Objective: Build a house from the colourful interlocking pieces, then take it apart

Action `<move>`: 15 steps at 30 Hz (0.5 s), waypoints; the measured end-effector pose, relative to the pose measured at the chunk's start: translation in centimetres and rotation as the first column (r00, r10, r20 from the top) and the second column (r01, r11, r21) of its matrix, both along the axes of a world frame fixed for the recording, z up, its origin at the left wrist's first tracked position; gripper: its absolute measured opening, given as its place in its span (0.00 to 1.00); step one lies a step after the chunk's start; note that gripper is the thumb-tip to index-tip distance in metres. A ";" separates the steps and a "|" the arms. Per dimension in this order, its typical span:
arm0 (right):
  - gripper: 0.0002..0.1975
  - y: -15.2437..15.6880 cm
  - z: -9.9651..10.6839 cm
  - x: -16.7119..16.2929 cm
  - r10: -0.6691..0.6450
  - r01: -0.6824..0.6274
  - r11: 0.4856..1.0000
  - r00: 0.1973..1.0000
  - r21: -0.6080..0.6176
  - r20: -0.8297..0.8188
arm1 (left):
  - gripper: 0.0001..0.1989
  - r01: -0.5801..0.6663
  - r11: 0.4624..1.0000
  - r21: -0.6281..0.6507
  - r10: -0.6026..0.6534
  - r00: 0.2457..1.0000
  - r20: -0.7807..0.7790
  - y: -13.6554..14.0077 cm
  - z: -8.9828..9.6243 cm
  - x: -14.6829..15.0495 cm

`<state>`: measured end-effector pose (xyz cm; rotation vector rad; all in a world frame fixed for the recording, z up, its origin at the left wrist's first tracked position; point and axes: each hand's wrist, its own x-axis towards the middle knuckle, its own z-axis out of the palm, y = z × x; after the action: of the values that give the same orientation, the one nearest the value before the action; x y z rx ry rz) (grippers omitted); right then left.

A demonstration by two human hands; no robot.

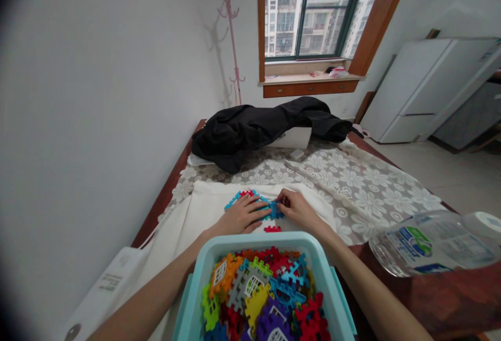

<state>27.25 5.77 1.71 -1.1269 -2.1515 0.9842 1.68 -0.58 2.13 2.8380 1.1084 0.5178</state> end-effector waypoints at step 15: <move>0.05 -0.6 -0.1 -0.7 0.010 -0.060 0.959 0.985 0.279 0.175 | 0.19 -0.057 0.998 0.034 0.061 0.988 -0.140 -1.0 0.2 0.9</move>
<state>26.52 5.21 1.58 -1.0681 -2.3651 0.5840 2.56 -1.56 2.32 2.9154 1.2201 0.3441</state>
